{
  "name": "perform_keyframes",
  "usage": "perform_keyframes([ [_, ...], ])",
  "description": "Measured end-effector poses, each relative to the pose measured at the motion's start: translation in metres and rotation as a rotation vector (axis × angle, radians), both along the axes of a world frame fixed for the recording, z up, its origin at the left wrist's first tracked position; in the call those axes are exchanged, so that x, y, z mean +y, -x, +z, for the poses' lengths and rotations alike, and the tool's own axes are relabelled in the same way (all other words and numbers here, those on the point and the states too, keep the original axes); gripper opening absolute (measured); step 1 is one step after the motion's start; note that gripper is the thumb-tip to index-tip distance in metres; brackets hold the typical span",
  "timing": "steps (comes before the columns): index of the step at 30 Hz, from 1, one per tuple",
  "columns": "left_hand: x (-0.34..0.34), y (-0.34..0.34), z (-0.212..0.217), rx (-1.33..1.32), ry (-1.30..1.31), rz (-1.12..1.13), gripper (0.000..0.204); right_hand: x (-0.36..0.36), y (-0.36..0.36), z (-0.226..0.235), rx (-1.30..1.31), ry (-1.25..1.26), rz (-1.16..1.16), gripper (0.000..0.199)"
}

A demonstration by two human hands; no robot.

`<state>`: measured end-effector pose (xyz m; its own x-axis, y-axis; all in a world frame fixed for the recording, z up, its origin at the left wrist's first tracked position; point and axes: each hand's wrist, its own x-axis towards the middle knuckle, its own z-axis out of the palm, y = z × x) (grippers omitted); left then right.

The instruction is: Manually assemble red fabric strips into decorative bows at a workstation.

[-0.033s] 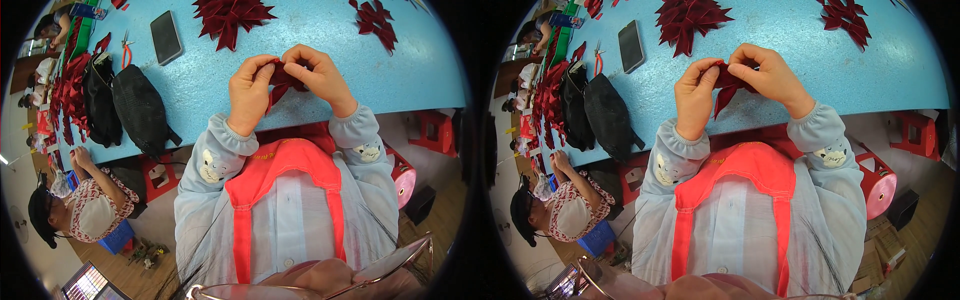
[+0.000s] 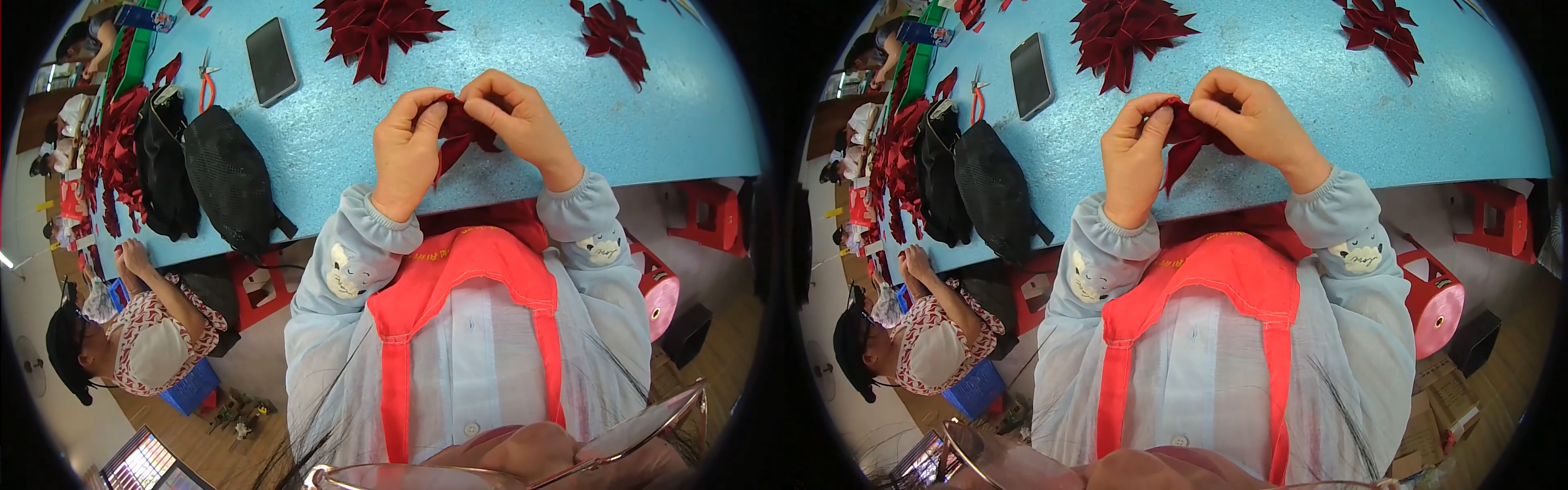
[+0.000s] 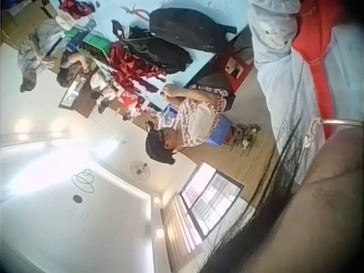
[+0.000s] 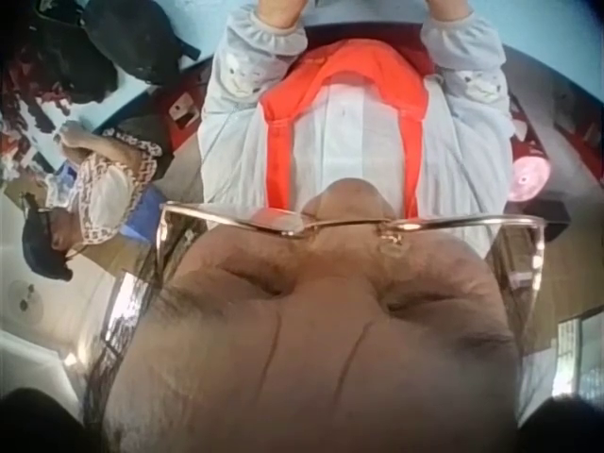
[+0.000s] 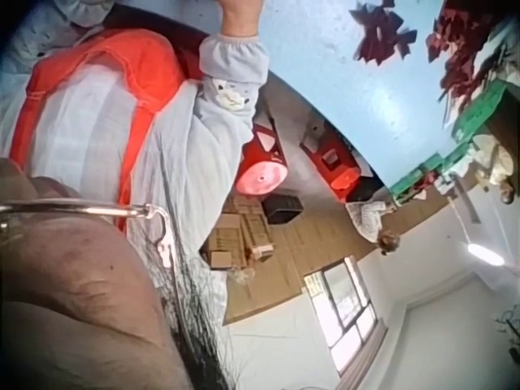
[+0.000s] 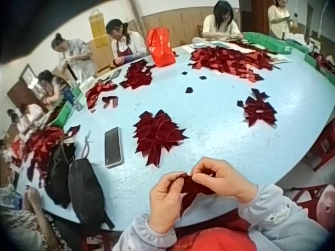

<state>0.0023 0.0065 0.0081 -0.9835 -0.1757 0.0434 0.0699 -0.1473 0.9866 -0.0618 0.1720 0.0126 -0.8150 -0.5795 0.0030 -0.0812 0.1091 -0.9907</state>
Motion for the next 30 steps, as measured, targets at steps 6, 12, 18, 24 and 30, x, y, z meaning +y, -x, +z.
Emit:
perform_keyframes([
  [6,-0.006,0.006,-0.001,-0.104,-0.263,0.037,0.014,0.010,0.000,-0.001,-0.124,0.069,-0.023,0.016],
  [12,-0.012,0.005,0.008,-0.356,-0.551,-0.100,0.016,0.013,0.001,-0.005,-0.060,-0.009,-0.046,0.024],
  [18,-0.007,0.002,0.001,-0.334,-0.472,-0.108,0.019,0.015,-0.001,0.003,-0.370,0.345,-0.131,0.028],
  [24,-0.002,0.002,0.001,-0.323,-0.545,-0.041,0.017,0.018,-0.010,-0.016,-0.402,0.361,-0.178,0.027],
  [30,0.013,0.000,0.000,-0.164,-0.510,0.051,0.012,0.006,-0.014,-0.035,-0.376,0.382,-0.210,0.022],
])
